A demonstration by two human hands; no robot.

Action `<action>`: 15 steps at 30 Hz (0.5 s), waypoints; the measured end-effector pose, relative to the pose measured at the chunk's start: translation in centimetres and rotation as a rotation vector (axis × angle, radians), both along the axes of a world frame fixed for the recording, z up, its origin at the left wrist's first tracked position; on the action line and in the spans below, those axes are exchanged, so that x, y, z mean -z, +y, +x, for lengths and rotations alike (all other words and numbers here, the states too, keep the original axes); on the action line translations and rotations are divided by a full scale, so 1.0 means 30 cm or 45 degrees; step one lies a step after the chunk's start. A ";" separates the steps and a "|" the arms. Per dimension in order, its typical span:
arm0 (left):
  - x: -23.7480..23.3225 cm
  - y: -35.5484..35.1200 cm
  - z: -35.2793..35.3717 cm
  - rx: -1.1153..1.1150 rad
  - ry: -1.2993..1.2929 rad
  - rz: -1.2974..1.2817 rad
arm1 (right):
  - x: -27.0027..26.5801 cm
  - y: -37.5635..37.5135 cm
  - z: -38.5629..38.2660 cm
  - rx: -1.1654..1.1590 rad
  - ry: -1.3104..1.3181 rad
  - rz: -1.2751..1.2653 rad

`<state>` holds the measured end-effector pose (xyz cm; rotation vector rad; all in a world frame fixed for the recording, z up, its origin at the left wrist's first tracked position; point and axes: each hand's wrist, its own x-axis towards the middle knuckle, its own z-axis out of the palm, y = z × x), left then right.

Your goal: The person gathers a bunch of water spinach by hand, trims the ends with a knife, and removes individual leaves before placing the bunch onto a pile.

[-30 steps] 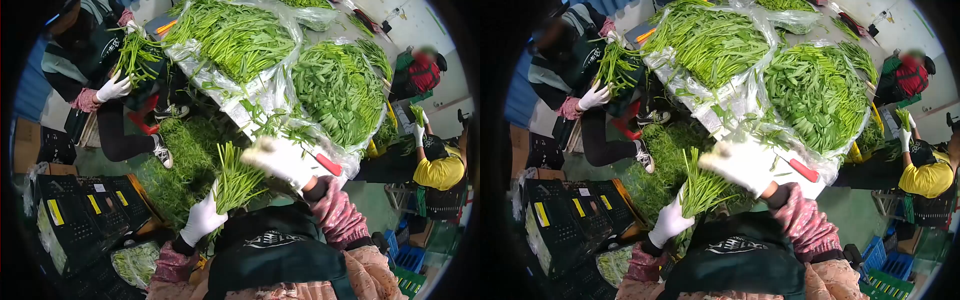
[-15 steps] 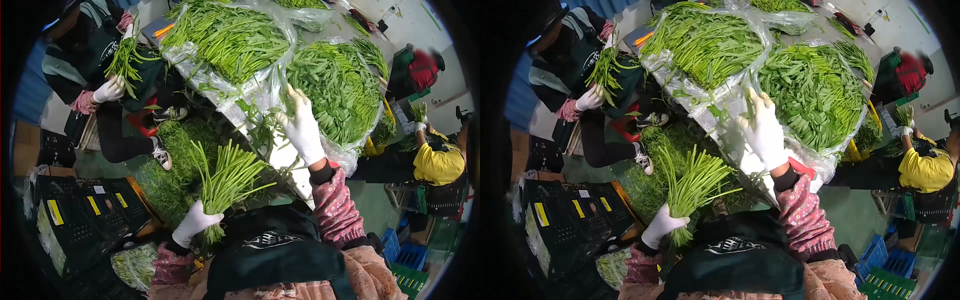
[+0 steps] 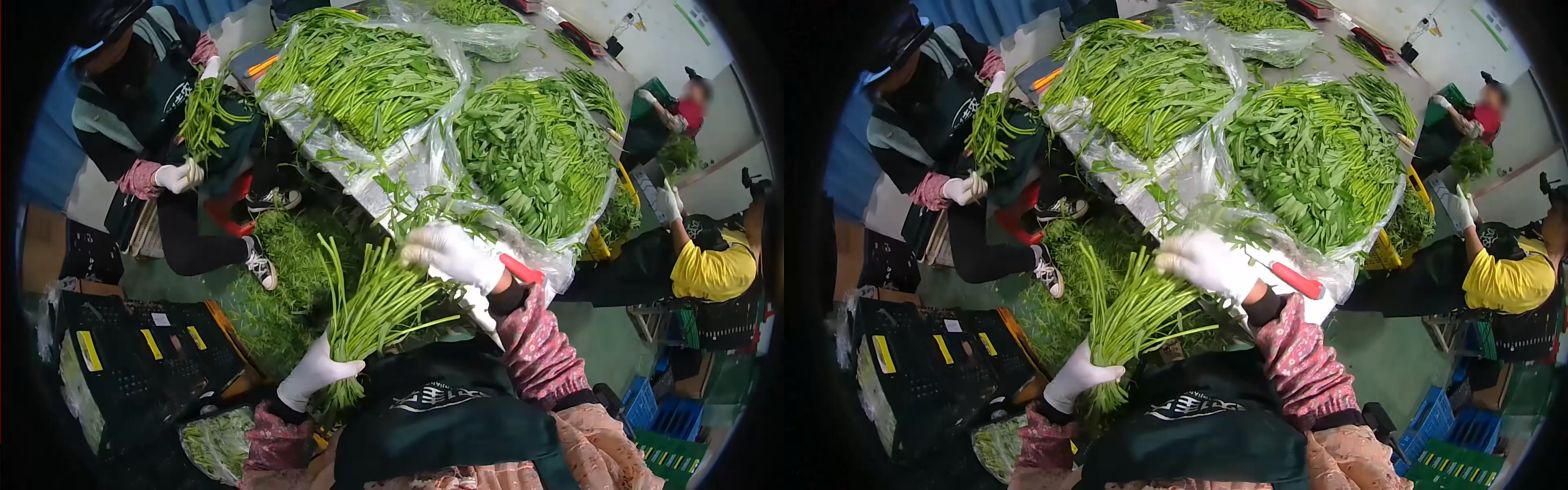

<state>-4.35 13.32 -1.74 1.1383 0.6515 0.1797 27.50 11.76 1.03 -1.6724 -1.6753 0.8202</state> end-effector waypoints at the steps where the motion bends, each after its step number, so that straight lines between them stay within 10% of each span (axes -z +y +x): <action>1: 0.004 -0.001 -0.010 0.009 0.043 -0.056 | -0.004 0.006 0.030 0.041 0.039 -0.033; 7: 0.074 -0.015 -0.042 -0.105 0.050 -0.165 | -0.048 0.006 0.021 0.688 -0.707 0.735; 15: 0.049 -0.030 0.016 -0.142 -0.099 -0.096 | -0.018 -0.089 -0.298 0.136 -0.604 0.458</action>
